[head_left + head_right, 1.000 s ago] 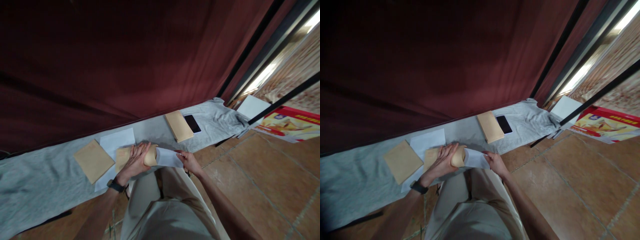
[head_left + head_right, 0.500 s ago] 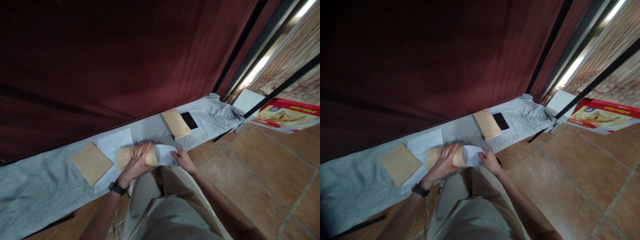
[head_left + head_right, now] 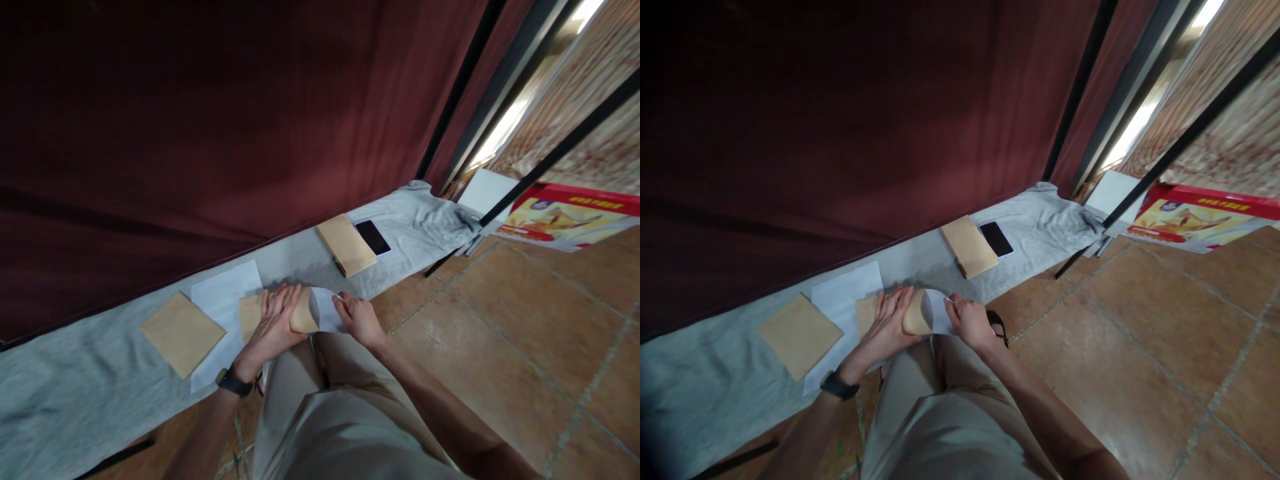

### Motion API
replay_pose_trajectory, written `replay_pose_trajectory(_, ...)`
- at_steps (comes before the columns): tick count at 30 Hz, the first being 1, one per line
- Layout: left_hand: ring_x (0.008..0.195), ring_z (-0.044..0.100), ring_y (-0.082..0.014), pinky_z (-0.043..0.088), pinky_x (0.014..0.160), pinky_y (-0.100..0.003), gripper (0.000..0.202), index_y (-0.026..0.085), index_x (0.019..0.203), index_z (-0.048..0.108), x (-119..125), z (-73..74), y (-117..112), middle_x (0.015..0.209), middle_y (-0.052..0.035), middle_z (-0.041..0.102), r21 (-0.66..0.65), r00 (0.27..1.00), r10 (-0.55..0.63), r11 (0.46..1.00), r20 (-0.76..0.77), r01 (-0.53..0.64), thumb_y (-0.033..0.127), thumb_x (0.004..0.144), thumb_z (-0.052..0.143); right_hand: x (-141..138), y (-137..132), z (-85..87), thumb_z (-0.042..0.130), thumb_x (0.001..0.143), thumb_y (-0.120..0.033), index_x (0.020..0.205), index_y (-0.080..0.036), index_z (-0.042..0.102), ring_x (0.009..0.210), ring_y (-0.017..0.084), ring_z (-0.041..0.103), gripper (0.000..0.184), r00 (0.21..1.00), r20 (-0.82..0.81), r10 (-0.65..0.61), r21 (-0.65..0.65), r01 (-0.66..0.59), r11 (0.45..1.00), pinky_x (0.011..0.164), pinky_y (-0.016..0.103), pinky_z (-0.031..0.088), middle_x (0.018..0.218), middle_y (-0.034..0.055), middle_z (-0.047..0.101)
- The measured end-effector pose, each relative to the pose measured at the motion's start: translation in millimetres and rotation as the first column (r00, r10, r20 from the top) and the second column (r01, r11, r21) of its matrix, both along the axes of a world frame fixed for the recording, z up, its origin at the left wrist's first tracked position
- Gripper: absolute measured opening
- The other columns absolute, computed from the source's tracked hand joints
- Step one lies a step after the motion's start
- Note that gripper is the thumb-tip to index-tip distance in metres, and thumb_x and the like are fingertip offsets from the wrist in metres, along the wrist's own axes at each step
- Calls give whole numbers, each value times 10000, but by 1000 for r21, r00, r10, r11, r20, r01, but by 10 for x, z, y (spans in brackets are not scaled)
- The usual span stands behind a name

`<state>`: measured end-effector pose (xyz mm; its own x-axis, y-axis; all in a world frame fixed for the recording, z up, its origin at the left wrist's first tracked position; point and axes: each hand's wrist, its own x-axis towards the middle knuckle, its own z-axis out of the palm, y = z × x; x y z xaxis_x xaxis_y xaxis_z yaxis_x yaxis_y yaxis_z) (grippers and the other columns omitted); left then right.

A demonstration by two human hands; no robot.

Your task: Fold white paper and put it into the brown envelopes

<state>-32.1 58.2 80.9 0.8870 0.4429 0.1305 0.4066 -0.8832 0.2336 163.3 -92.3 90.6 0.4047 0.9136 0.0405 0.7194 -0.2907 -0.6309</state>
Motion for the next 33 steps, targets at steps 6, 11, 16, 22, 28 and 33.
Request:
replay_pose_trajectory(6,1440,365,-392,147,1224,-617,1178,219,1609,86,84,74,-24,1485,-181,434,-24,999,-25,999,24,25,451,697,795,-77,74,-6,419,1035,-330,1037,-218,626,683,195,657,236,997,-70,-24,13,25,1000,618,275,371,779,48,710)
replay_pose_trajectory(11,1451,341,-412,162,1218,-629,1239,233,1604,41,46,59,17,1521,-181,393,-38,999,-22,999,34,23,463,675,828,-17,10,-89,481,1004,-338,879,-205,618,699,166,596,228,973,-226,-47,165,85,983,646,267,420,803,33,641)
replay_pose_trajectory(16,1467,316,-404,154,1231,-622,1235,248,1600,16,109,109,-43,1547,-172,360,-44,998,-39,998,52,41,445,686,823,-54,-17,-98,533,992,-363,791,-196,661,1006,214,613,291,974,-227,-5,379,93,921,895,340,490,1071,102,652)
replay_pose_trajectory(22,1479,293,-404,168,1230,-626,1170,235,1585,37,219,195,-136,1545,-185,350,-37,994,-54,998,95,58,426,719,799,-190,32,-21,522,1002,-298,860,-191,738,1229,255,573,280,980,-198,0,360,73,930,1067,431,439,1321,133,622)
replay_pose_trajectory(28,1485,283,-394,164,1234,-624,1211,240,1592,18,242,192,-148,1541,-177,349,-42,990,-63,997,126,69,447,708,819,-203,33,46,472,1023,-304,873,-197,736,1018,192,663,321,980,-197,-17,267,70,961,893,294,505,1206,95,680)
replay_pose_trajectory(33,1475,302,-400,186,1223,-636,1174,224,1588,75,264,217,-166,1540,-185,362,-41,990,-65,997,126,71,454,708,816,-183,45,72,465,1029,-287,789,-201,699,860,172,666,346,983,-183,-14,169,46,985,751,254,466,903,61,692)
